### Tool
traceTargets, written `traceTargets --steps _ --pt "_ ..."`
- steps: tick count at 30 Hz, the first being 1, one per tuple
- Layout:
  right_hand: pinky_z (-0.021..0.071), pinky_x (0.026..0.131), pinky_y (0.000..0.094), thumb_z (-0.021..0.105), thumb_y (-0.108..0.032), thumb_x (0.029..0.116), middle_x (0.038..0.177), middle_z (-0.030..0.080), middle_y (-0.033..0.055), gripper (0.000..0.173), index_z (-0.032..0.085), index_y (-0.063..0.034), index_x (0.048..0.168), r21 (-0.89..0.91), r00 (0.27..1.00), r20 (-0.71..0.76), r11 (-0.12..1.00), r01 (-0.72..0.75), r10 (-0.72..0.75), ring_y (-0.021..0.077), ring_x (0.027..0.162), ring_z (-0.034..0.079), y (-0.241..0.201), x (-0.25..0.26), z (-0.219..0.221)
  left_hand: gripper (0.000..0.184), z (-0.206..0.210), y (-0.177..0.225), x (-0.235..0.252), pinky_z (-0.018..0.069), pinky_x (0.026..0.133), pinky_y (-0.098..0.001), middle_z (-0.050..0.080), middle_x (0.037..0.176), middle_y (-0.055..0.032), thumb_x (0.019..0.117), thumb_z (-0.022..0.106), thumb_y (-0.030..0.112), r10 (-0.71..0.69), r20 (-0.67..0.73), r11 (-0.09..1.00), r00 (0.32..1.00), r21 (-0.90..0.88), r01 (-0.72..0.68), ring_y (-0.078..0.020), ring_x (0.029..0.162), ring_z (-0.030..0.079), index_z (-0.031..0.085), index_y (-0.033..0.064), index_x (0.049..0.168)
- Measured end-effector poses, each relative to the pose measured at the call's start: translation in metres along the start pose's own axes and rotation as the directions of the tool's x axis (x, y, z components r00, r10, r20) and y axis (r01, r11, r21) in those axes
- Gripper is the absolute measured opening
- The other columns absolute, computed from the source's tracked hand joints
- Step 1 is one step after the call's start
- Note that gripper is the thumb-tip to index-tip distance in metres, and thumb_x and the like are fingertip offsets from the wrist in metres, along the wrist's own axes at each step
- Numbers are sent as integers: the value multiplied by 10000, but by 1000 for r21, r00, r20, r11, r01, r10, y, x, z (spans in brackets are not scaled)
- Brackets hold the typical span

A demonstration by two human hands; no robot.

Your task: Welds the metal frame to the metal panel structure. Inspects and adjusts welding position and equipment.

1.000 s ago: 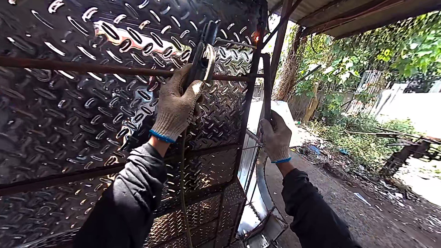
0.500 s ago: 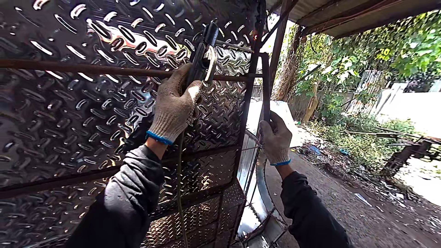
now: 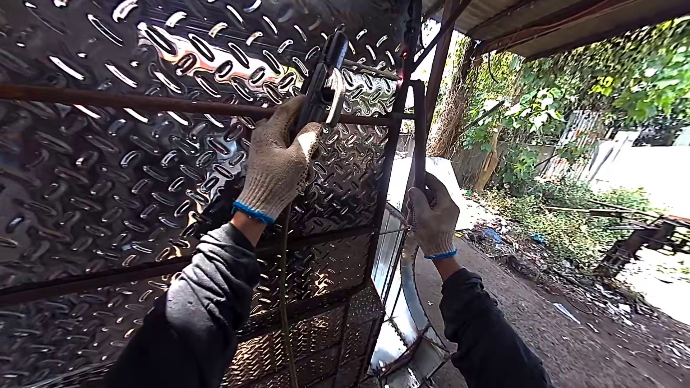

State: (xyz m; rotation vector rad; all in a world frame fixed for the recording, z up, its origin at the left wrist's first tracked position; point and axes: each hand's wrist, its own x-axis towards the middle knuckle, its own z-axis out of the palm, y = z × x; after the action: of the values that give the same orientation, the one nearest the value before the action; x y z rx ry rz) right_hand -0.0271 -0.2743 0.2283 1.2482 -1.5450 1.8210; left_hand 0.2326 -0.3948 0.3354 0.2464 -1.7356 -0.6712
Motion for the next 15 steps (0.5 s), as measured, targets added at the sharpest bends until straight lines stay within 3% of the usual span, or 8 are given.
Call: traceTargets --steps 15 --pt "568 505 359 624 -247 978 752 675 32 391 642 -79 1331 -29 1000 -1 999 -17 17 135 545 625 -2 1 -1 458 0 2 1 548 401 -327 696 883 -63 1065 551 284 -33 29 999 999 -17 33 -174 531 637 490 222 1515"
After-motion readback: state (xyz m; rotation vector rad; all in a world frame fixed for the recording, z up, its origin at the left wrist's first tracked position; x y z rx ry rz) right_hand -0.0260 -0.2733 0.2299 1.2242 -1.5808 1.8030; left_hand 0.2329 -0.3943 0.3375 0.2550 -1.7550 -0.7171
